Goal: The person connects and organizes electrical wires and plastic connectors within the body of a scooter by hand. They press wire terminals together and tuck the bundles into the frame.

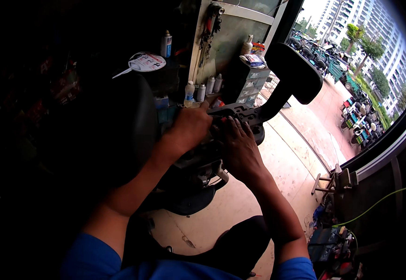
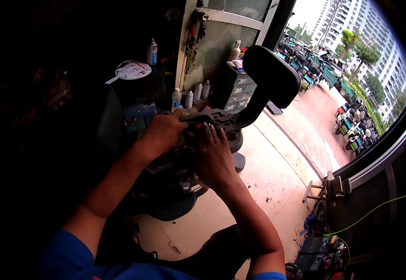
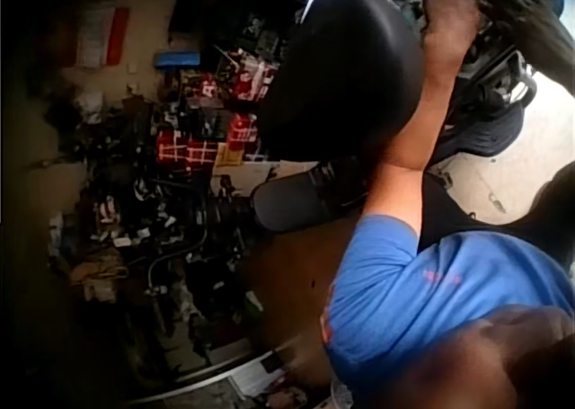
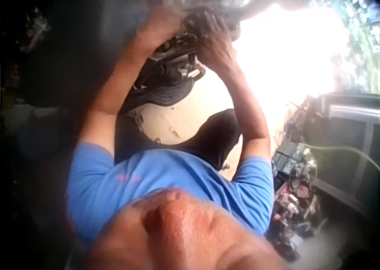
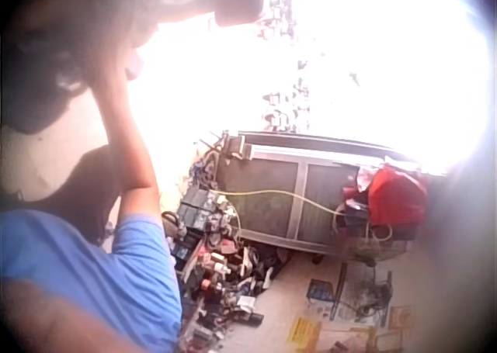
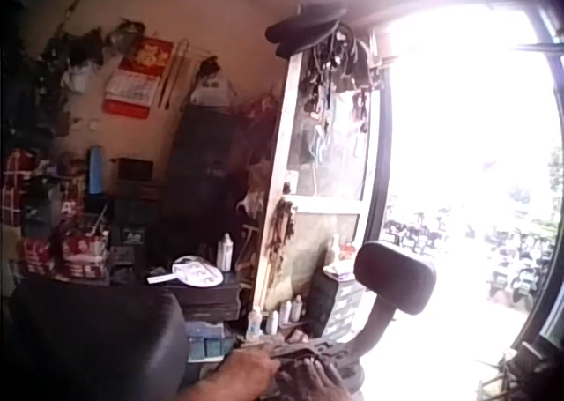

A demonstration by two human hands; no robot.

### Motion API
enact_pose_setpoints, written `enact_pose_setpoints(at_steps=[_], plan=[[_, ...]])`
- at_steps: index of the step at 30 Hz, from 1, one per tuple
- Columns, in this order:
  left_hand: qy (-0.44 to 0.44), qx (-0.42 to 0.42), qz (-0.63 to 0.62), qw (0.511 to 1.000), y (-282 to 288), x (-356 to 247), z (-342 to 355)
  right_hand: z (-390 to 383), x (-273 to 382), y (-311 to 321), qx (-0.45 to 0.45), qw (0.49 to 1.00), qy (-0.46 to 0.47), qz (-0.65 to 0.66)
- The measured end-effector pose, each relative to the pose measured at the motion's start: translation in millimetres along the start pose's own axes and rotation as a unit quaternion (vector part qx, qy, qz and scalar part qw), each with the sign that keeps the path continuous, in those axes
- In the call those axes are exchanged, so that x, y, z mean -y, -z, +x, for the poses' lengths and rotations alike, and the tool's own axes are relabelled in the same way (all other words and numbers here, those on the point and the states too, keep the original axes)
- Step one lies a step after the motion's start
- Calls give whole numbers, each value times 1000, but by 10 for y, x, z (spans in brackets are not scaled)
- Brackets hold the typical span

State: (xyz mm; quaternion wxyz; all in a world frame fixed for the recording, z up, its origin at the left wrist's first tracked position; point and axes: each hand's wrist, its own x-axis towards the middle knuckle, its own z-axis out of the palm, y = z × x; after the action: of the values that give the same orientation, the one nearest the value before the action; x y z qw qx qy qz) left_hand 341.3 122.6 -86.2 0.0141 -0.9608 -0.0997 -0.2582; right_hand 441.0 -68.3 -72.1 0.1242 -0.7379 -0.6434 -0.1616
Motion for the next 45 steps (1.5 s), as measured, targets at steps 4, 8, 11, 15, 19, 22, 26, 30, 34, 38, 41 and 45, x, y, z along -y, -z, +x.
enact_pose_setpoints(at_steps=[4,8,11,15,19,22,26,30,34,38,41,45], plan=[[-18,-6,5,1000,39,-90,38,8,41,-15,19,999,-19,-36],[-16,11,12,1000,33,-29,-1,273,100,-47,98,994,-38,-30],[-5,-15,-43,999,74,-58,-25,157,124,-89,54,996,-42,-54],[-34,-14,-41,998,64,-89,-4,108,118,-123,-3,997,-47,-64],[-26,40,-21,999,30,-67,154,270,11,0,90,993,-53,-48],[-23,53,-5,998,-2,-86,209,254,-37,60,131,991,-38,2],[-5,25,33,999,-170,-158,219,48,148,104,94,990,-67,-86],[-23,2,-30,999,-115,-102,127,27,131,18,41,995,-63,-65],[-15,6,-106,994,133,-165,82,227,86,115,62,992,-22,-104],[-5,30,-79,996,137,-173,105,193,53,-238,-16,988,1,-153],[-39,27,-72,996,43,-239,156,62,17,-190,-30,986,4,-164],[6,144,-3,990,41,-153,337,206,190,34,92,990,-54,-93]])
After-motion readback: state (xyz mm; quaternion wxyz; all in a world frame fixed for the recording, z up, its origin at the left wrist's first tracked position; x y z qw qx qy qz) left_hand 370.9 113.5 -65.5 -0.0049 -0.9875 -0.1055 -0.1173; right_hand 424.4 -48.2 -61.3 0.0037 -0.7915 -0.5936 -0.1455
